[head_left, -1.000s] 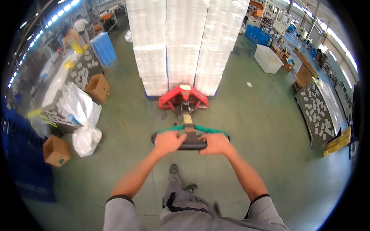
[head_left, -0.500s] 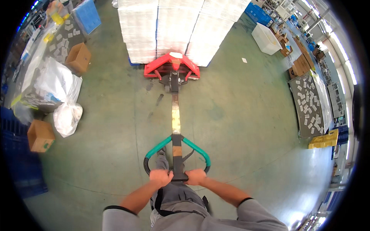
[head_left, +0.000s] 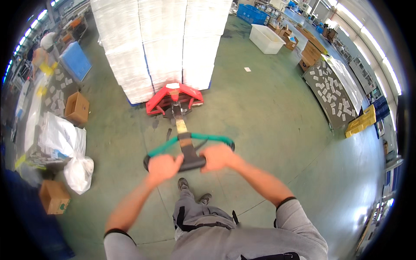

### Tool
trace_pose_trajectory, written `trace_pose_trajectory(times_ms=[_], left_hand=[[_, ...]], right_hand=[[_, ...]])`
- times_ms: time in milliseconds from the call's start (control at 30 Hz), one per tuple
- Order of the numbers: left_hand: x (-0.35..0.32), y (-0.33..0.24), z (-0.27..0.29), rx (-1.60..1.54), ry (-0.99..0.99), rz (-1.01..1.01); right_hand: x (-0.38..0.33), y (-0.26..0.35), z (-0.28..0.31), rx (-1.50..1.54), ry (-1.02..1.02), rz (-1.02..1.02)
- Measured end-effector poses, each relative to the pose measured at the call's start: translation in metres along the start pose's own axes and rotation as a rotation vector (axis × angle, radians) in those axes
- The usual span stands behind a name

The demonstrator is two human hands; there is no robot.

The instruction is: The person operates a manual pallet jack to move a large, shrink-wrapped pallet of white items across a warehouse floor. They navigate around obstacles, including stacked crates and pipes, and reposition the pallet multiple times.

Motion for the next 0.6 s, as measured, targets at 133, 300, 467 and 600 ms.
trace_pose_trajectory(times_ms=[133,300,467,600], left_hand=[[0.061,-0.001,0.076,-0.081,0.003,-0.009],[0.04,-0.004,0.022,-0.105,0.096,0.006],[-0.014,0.008,-0.11,-0.18,0.206,0.007],[-0.052,0.019,-0.252,-0.134,0.269,0.023]], right_hand=[[0.053,-0.011,0.059,0.176,0.139,0.101],[0.034,-0.005,0.016,-0.009,0.248,0.02],[0.012,-0.012,-0.118,-0.078,0.374,-0.024],[0.006,-0.036,-0.264,-0.026,0.267,0.015]])
Point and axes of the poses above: each hand's wrist, its own x-axis towards the middle knuckle, its own z-axis out of the back of the hand, y = z × x, the point moved 9 cm from there along x, towards the middle knuckle, and after that the axes turned 8 degrees about -z, right-handed, at the moved point
